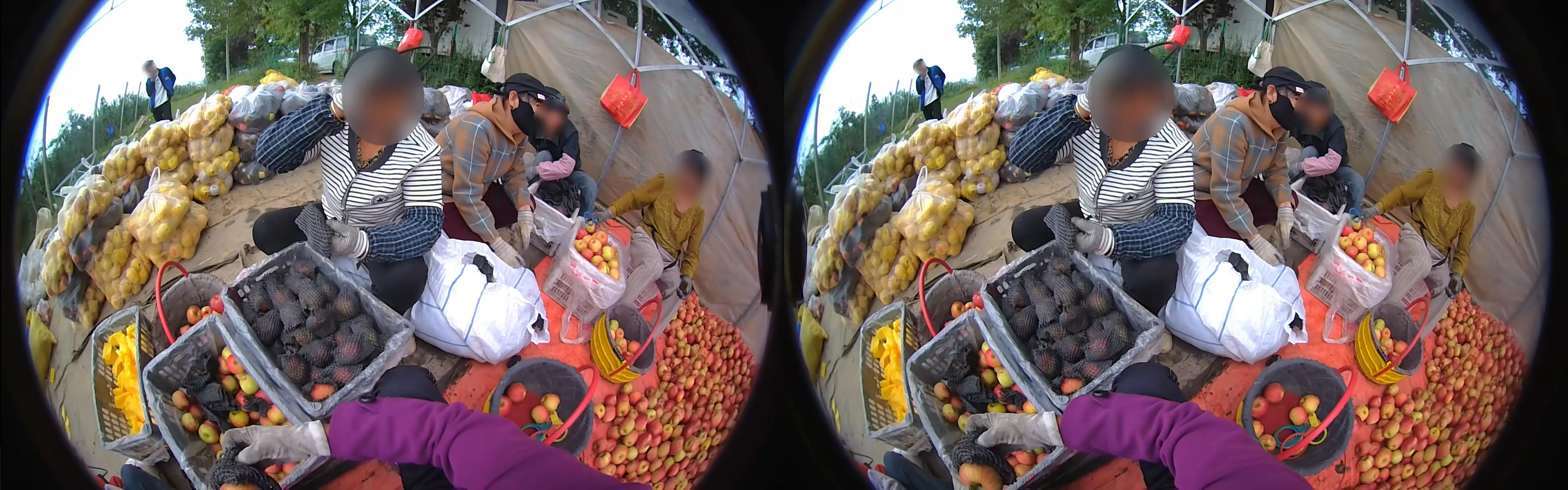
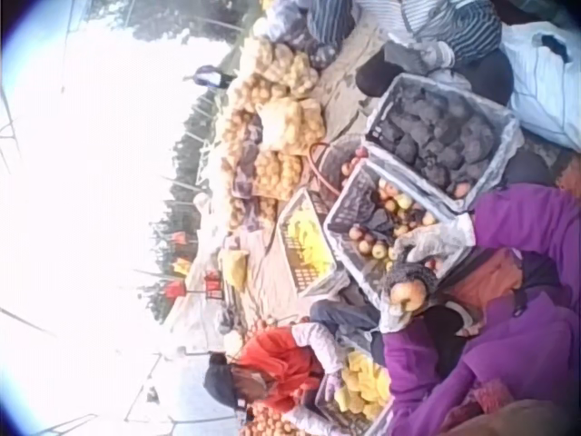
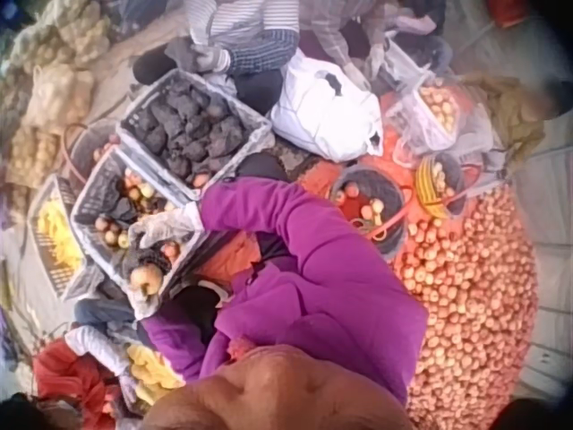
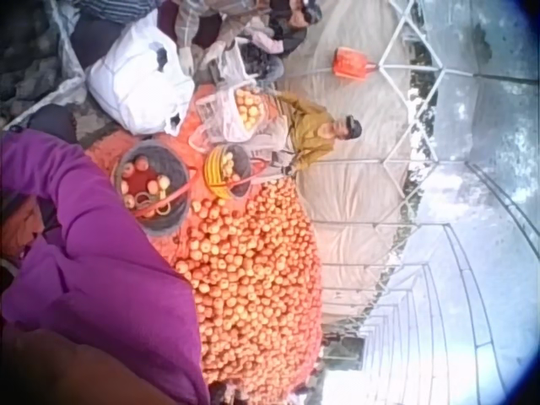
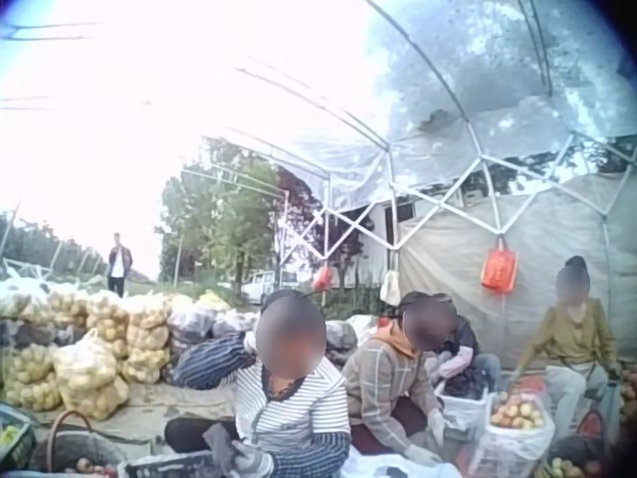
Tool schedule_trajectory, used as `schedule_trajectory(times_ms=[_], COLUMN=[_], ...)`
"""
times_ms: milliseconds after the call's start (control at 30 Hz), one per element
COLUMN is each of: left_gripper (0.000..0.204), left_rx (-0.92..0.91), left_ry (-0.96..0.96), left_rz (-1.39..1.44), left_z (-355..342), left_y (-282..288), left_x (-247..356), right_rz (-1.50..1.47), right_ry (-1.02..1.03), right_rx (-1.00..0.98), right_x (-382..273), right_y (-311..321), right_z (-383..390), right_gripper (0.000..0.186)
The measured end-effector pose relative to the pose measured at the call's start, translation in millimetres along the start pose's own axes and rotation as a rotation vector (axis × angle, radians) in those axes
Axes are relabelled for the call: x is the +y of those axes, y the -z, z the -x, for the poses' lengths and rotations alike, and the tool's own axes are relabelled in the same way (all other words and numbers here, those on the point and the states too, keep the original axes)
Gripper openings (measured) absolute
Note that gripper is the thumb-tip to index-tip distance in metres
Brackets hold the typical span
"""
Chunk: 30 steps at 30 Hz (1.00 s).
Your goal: The person places apples into black mesh bags and arranges them in a crate. They repeatedly pick apples from a nearby pile, insert each one into a mesh bag, and place the bag into a container. Other workers nearby also pack fruit.
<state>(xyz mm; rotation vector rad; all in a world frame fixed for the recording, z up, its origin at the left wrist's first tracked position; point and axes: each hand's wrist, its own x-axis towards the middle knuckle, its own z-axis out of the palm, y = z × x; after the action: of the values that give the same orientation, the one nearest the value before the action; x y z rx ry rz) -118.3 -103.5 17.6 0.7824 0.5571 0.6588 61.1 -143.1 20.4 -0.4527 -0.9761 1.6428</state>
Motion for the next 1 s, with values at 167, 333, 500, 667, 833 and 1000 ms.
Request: schedule_trajectory(times_ms=[167,333,500,667,833,1000], left_gripper=[0.055,0.056,0.059,0.043,0.052,0.063], left_rx=[-0.059,-0.373,0.161,0.061,0.051,0.034], left_ry=[-0.002,-0.069,-0.235,-0.172,-0.021,0.071], left_rz=[-0.024,-0.246,-0.597,-0.147,0.073,0.161], left_z=[0,11,-3,-15,-8,-12], left_y=[5,34,-21,20,10,1], left_x=[1,24,15,-4,-10,-16], right_rz=[0.223,0.764,1.503,1.346,1.304,1.049], right_ry=[-0.059,0.241,0.642,0.527,0.709,0.267], right_rx=[0.028,0.368,0.358,-0.013,0.449,0.428], right_x=[-13,-8,4,10,-6,23], right_y=[-2,-4,-17,-48,-26,-5], right_z=[7,-4,2,13,2,3], right_gripper=[0.022,0.01,0.009,0.021,0.048,0.039])
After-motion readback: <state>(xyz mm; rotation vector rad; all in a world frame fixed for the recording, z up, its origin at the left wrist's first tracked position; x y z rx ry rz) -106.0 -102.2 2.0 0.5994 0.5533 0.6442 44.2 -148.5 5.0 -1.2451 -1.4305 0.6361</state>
